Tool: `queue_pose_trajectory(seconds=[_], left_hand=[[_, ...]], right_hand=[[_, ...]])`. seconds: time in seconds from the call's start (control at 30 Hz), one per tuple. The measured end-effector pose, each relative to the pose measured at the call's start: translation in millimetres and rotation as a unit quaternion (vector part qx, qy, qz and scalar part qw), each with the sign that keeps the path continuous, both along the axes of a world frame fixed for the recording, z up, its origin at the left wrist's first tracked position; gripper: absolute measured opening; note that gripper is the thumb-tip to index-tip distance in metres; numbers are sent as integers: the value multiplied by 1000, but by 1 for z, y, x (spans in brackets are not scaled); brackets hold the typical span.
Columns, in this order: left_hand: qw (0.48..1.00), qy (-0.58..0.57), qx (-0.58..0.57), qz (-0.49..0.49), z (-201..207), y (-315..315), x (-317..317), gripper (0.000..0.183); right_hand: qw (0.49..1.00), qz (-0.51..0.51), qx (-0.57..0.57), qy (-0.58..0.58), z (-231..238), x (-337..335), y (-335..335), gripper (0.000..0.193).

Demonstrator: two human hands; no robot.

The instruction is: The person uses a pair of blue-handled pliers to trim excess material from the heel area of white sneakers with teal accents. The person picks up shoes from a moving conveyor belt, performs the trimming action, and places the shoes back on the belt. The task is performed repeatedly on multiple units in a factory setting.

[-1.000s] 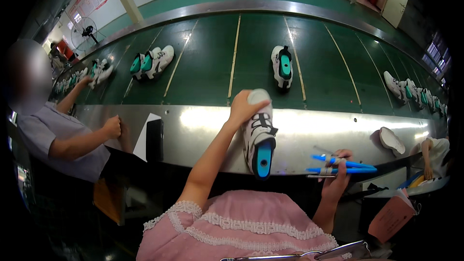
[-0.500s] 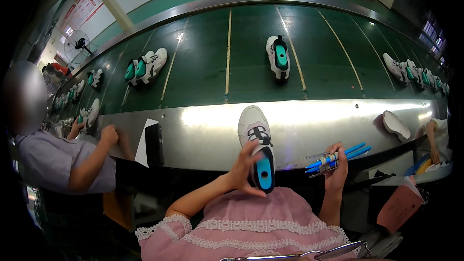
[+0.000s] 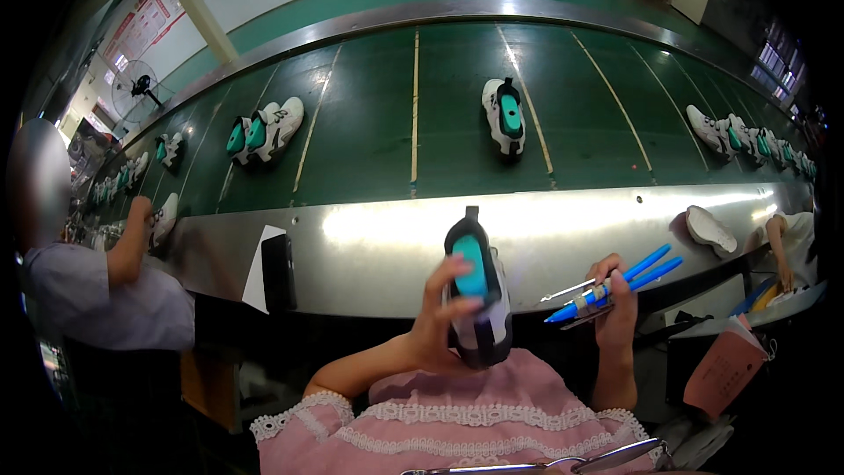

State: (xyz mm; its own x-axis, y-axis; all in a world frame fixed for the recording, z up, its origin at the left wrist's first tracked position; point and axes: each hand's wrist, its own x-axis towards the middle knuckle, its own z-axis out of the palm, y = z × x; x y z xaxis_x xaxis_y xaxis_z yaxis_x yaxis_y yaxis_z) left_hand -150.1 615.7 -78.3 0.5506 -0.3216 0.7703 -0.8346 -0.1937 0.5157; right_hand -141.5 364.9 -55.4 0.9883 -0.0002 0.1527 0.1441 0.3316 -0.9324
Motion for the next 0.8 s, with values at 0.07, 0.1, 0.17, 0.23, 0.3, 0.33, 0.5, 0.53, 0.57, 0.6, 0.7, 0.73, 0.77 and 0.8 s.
queue_pose_trajectory(seconds=[0.07, 0.1, 0.17, 0.23, 0.3, 0.33, 0.5, 0.53, 0.57, 0.6, 0.7, 0.73, 0.77, 0.8], left_hand=[[993, 106, -45, -11, 39, -1, -4, 95], [985, 156, -70, -10, 51, 1, -5, 99], [985, 169, -26, -3, 61, 2, -2, 102], [987, 161, -3, 12, 62, -1, -2, 104], [988, 152, -27, 15, 61, -8, -3, 98], [986, 158, -50, 8, 61, -11, -4, 93], [990, 134, -42, 17, 54, -10, -10, 91], [991, 127, -43, 11, 54, -10, -10, 91], [991, 125, -40, 13, 54, -10, -10, 91], [992, 123, -35, 15, 55, -10, -10, 91], [992, 120, -39, 13, 57, -10, -10, 90], [992, 119, -42, 12, 57, -10, -10, 90], [992, 118, -38, 14, 57, -9, -10, 90], [992, 118, -34, 16, 57, -9, -10, 89]], right_hand=[[999, -2, -24, -25, 20, -2, 4, 31], [999, 2, -22, -46, 32, -3, 11, 34], [995, 20, -36, -89, 51, -9, 19, 36], [990, 22, -67, -119, 66, -16, 27, 40], [987, 42, -88, -127, 75, -25, 28, 39], [985, 49, -99, -131, 78, -29, 28, 39], [975, 79, -114, -176, 72, -31, 34, 36], [973, 77, -124, -178, 72, -32, 33, 35], [972, 76, -134, -180, 73, -33, 34, 35], [970, 74, -143, -181, 73, -35, 33, 34], [965, 60, -151, -204, 71, -36, 32, 32], [964, 56, -152, -211, 70, -36, 33, 32], [963, 55, -153, -215, 71, -36, 34, 32], [962, 53, -154, -220, 71, -35, 35, 32]])
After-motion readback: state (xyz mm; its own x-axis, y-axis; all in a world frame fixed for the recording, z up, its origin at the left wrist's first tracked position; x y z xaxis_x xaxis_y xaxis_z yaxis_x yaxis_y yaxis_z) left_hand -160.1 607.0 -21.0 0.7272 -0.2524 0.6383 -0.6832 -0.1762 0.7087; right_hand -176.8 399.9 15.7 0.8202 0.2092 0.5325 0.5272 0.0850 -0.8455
